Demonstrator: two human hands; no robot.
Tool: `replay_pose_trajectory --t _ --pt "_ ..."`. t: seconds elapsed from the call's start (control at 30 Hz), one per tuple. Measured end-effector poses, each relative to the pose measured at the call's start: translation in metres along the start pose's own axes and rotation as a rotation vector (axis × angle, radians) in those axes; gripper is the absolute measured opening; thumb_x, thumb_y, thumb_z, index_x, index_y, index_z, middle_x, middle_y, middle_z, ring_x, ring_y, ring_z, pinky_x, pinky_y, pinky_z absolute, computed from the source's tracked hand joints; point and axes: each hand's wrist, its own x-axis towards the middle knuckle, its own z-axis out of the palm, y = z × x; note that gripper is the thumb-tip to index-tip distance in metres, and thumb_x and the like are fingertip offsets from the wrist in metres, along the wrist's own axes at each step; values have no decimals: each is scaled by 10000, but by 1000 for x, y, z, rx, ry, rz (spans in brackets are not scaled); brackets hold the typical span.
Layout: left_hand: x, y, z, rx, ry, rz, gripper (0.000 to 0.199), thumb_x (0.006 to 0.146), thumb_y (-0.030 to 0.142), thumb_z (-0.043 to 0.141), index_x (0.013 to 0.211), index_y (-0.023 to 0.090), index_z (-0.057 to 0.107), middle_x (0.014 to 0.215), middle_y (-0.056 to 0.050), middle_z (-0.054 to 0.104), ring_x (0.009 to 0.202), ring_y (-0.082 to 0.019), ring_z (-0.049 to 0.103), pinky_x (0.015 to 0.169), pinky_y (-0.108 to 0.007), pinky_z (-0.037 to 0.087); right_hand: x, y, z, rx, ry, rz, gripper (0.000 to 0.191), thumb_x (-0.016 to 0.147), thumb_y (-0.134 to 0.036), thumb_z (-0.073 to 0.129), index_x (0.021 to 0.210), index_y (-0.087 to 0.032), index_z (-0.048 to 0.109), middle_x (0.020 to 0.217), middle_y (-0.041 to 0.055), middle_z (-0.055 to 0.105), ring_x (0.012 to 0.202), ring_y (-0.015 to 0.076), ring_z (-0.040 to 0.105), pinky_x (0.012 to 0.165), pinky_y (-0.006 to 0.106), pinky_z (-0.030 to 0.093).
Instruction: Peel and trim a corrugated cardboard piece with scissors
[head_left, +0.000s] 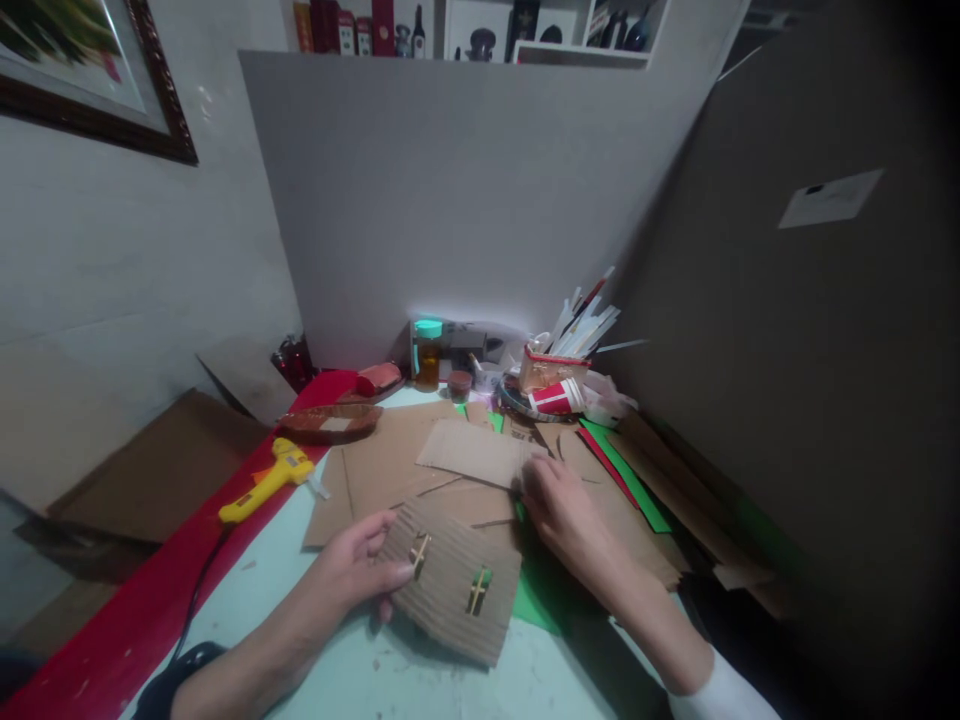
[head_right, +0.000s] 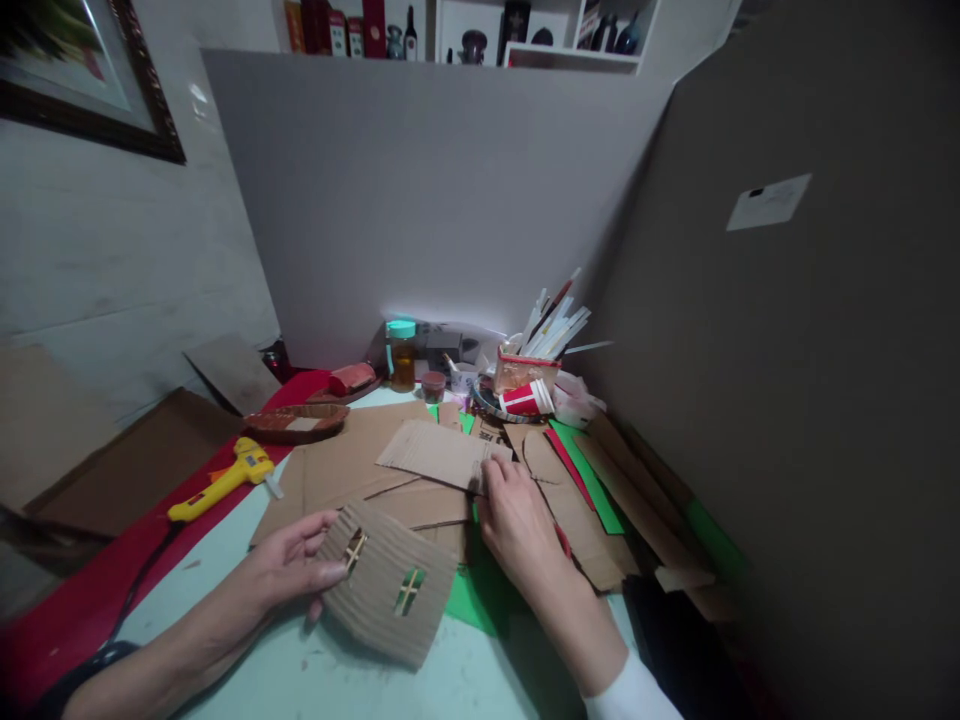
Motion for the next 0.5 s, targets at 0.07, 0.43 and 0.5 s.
replay_pose_trajectory --t 0.07,0.43,0.5 --pt "-1 1 0 -9 13 -10 489 760 344 756 1193 185 596 1039 -109 707 681 -165 616 521 -241 480 6 0 10 -140 -18 -7 269 909 -216 619 1170 -160 584 1298 92 552 1167 262 540 974 486 452" --pt "4 -17 1 47 15 -25 498 685 494 788 1060 197 650 908 -76 728 437 -133 582 402 -264 458 12 -13 18 -540 -24 -47 204 941 -288 603 1081 -142 628 1045 55 661 968 206 645 849 418 539" --pt "6 -21 -3 85 37 -25 509 667 545 787 1038 222 657 929 -78 739 462 -157 610 413 -277 471 14 -13 17 -543 -1 -46 204 942 -289 601 1078 -140 628 1029 51 664 948 199 650 833 406 545"
